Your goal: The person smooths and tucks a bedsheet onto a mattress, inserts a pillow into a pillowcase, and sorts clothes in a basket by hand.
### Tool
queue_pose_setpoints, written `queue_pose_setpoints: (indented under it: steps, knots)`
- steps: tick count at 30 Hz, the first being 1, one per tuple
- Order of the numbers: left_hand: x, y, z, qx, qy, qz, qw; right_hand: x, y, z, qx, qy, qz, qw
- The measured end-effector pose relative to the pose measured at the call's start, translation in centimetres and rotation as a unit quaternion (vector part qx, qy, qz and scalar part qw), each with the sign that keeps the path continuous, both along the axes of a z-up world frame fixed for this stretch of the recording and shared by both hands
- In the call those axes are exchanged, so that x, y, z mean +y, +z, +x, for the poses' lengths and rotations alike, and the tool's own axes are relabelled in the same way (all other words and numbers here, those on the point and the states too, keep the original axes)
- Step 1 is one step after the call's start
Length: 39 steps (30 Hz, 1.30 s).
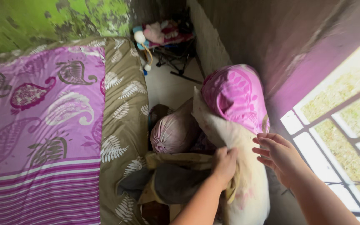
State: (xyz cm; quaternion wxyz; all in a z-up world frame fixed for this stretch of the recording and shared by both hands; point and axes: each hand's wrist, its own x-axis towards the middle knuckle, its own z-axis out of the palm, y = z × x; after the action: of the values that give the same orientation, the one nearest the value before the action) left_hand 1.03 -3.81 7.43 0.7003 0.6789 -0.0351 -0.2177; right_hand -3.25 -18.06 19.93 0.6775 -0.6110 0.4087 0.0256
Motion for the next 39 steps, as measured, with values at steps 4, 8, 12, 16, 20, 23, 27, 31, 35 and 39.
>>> queue_pose_setpoints:
  steps: [4, 8, 12, 16, 20, 23, 27, 31, 35, 39]
  knots:
    - [-1.1, 7.1, 0.1, 0.091, 0.044, -0.136, 0.986, -0.3, 4.0, -1.9, 0.007, 0.082, -0.135, 0.987]
    - [-0.1, 13.3, -2.0, 0.108, 0.053, -0.203, 0.972, 0.6, 9.7, -5.4, -0.028, 0.165, -0.22, 0.961]
    - [0.5, 19.1, -5.2, 0.058, 0.113, -0.207, 0.97, 2.2, 16.6, -12.4, -0.036, 0.25, -0.27, 0.929]
    - [1.9, 26.0, -8.4, 0.02, 0.182, -0.162, 0.97, 2.8, 22.1, -19.9, 0.001, 0.328, -0.339, 0.882]
    - [5.0, 33.2, -11.8, 0.049, 0.222, -0.201, 0.953, 3.0, 27.0, -25.0, 0.021, 0.368, -0.367, 0.854]
    - [7.8, 37.7, -14.4, 0.07, 0.19, -0.281, 0.938, 3.8, 31.7, -27.4, -0.001, 0.333, -0.358, 0.872]
    - [11.3, 42.3, -17.2, 0.047, 0.162, -0.303, 0.938, 7.3, 36.2, -29.6, 0.004, 0.335, -0.418, 0.844]
    - [16.8, 45.4, -19.1, 0.002, 0.1, -0.349, 0.932, 12.1, 38.2, -30.3, 0.033, 0.251, -0.631, 0.733]
    - [25.5, 47.5, -20.7, -0.065, 0.121, -0.333, 0.933, 17.5, 38.3, -29.4, -0.134, 0.15, -0.65, 0.733]
    - [37.6, 48.7, -20.7, -0.111, 0.142, -0.224, 0.958, 26.6, 38.5, -28.1, -0.299, 0.063, -0.665, 0.682]
